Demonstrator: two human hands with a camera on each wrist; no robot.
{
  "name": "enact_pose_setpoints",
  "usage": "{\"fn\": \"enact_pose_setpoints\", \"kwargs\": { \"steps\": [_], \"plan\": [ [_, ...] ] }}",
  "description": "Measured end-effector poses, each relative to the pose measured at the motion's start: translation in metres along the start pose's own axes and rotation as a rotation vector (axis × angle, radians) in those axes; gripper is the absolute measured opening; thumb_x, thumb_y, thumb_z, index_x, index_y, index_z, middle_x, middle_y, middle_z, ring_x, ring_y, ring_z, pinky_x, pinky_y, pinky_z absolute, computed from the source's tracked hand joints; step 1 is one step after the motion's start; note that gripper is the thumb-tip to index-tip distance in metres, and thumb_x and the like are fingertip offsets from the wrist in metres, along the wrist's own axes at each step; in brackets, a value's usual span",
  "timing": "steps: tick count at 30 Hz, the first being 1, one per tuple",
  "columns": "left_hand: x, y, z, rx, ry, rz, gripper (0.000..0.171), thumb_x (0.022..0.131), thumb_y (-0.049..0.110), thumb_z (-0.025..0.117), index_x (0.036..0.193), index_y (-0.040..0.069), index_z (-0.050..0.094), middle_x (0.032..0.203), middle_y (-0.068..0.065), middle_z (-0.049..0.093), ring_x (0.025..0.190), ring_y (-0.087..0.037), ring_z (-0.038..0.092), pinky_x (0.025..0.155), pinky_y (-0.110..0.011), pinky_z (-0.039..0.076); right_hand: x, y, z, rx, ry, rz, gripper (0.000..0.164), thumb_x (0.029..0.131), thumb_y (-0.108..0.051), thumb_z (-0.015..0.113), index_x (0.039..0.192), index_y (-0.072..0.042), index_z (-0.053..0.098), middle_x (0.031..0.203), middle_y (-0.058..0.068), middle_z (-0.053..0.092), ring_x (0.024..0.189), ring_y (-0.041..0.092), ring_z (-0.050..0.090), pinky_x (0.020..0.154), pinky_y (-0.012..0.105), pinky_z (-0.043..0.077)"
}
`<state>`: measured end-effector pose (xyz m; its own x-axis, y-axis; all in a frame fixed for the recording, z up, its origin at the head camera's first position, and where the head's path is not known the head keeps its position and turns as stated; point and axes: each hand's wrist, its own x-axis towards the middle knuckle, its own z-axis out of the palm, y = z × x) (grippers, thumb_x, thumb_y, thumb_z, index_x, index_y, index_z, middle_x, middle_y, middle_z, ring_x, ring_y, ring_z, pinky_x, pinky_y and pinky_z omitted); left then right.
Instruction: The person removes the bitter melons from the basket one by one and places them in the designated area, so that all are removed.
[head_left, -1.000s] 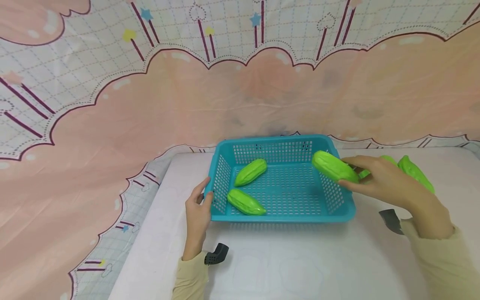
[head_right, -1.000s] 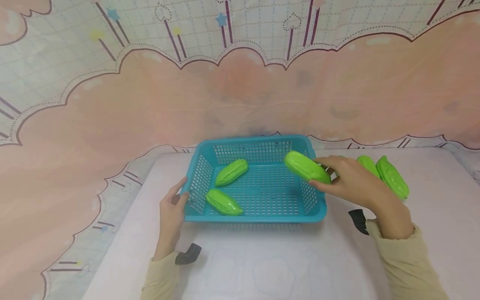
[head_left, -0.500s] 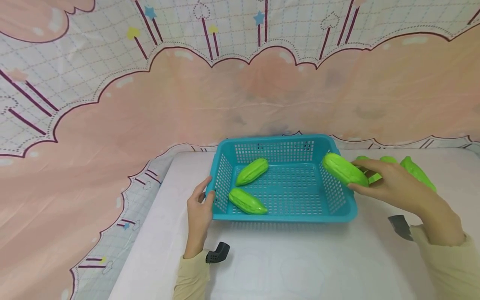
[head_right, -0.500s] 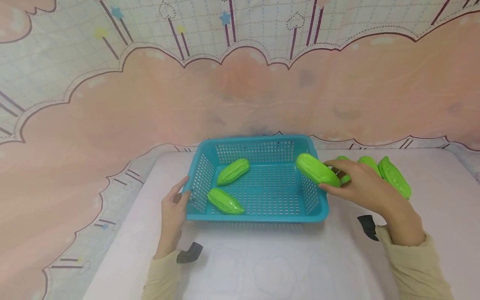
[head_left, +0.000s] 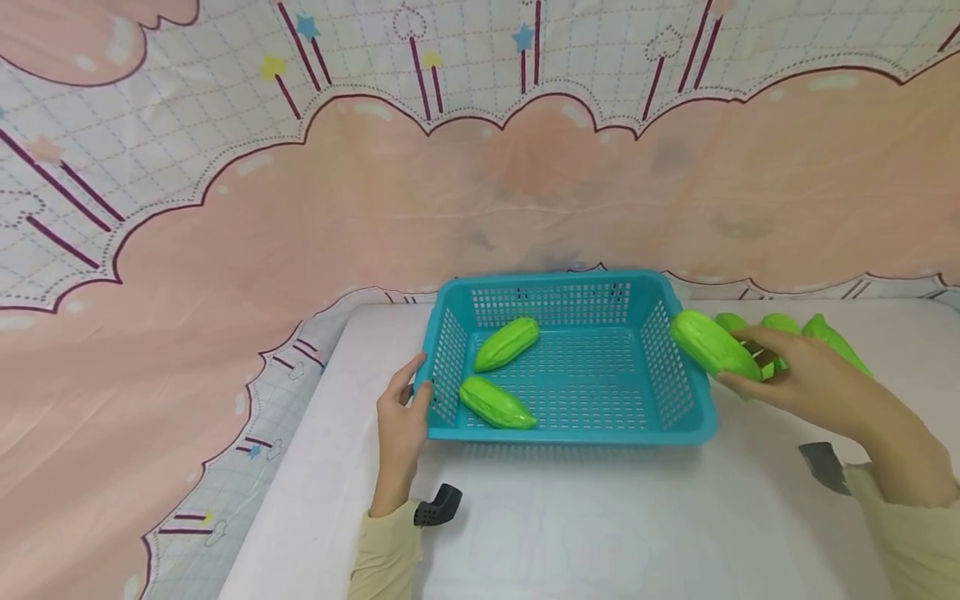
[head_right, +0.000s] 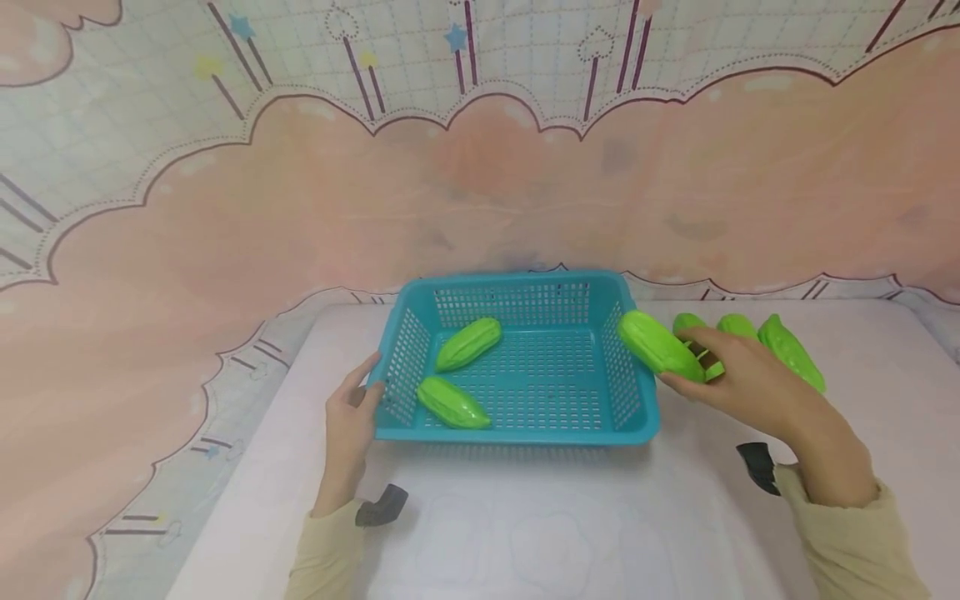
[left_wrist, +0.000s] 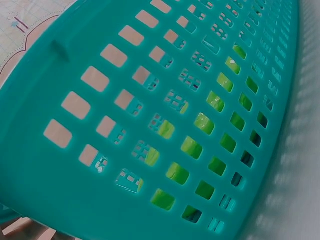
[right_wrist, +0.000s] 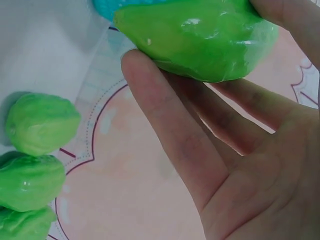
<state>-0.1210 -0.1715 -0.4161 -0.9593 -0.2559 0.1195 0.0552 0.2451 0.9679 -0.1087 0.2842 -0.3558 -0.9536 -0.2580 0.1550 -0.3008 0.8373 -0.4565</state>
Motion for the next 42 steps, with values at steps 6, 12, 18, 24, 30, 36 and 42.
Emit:
{"fn": "enact_pose_setpoints", "kwargs": {
  "steps": [6,12,18,24,30,36,42],
  "plan": [
    [0.0,0.0,0.001,0.001,0.003,0.009,0.043,0.098,0.007,0.051,0.141,0.014,0.056,0.15,-0.006,0.047,0.132,-0.026,0.049,0.108,-0.049,0.043,-0.005,0.007,0.001,0.027,-0.015,0.004,0.054,0.087,-0.03,0.077,0.127,0.001,0.058,0.103,0.011,0.063,0.082,0.025,0.069,0.061,0.024,0.052],
    [0.0,-0.001,0.002,0.001,0.003,0.037,0.043,0.098,0.007,0.051,0.141,0.011,0.056,0.151,-0.011,0.047,0.143,-0.024,0.038,0.117,-0.048,0.032,-0.006,0.013,-0.001,0.005,-0.057,0.024,0.057,0.087,-0.03,0.076,0.128,0.004,0.056,0.102,0.013,0.067,0.085,0.027,0.069,0.061,0.025,0.053],
    [0.0,-0.001,0.003,0.004,0.002,0.028,0.043,0.099,0.007,0.051,0.141,0.012,0.056,0.151,-0.009,0.047,0.142,-0.025,0.04,0.114,-0.049,0.035,-0.009,0.017,-0.001,-0.035,-0.082,0.035,0.058,0.087,-0.032,0.076,0.126,0.006,0.055,0.096,0.014,0.07,0.082,0.026,0.069,0.062,0.034,0.055],
    [0.0,-0.002,0.001,0.003,0.002,-0.006,0.043,0.099,0.008,0.051,0.141,0.016,0.056,0.15,-0.005,0.047,0.127,-0.026,0.053,0.105,-0.048,0.046,-0.011,0.021,0.003,-0.055,-0.089,0.045,0.06,0.088,-0.034,0.075,0.126,0.007,0.055,0.098,0.016,0.071,0.082,0.027,0.07,0.063,0.039,0.055],
    [0.0,-0.001,0.002,0.006,0.0,0.0,0.043,0.099,0.007,0.051,0.141,0.015,0.056,0.151,-0.007,0.047,0.131,-0.026,0.05,0.108,-0.049,0.043,-0.014,0.027,0.004,-0.051,-0.117,0.072,0.058,0.089,-0.035,0.073,0.123,0.009,0.055,0.095,0.016,0.071,0.085,0.032,0.069,0.068,0.047,0.056],
    [-0.001,0.0,0.002,0.013,0.011,0.025,0.043,0.098,0.007,0.051,0.141,0.012,0.056,0.151,-0.011,0.047,0.142,-0.025,0.039,0.115,-0.049,0.035,-0.014,0.032,0.006,-0.065,-0.197,0.119,0.063,0.092,-0.037,0.069,0.126,0.013,0.051,0.096,0.019,0.069,0.084,0.032,0.068,0.067,0.049,0.055],
    [-0.001,0.0,0.001,0.012,0.011,0.027,0.043,0.099,0.007,0.051,0.141,0.012,0.056,0.151,-0.009,0.047,0.143,-0.024,0.038,0.115,-0.048,0.034,-0.02,0.035,0.009,-0.044,-0.261,0.156,0.063,0.093,-0.034,0.068,0.124,0.017,0.049,0.094,0.018,0.068,0.073,0.022,0.066,0.065,0.044,0.055]
  ]
}}
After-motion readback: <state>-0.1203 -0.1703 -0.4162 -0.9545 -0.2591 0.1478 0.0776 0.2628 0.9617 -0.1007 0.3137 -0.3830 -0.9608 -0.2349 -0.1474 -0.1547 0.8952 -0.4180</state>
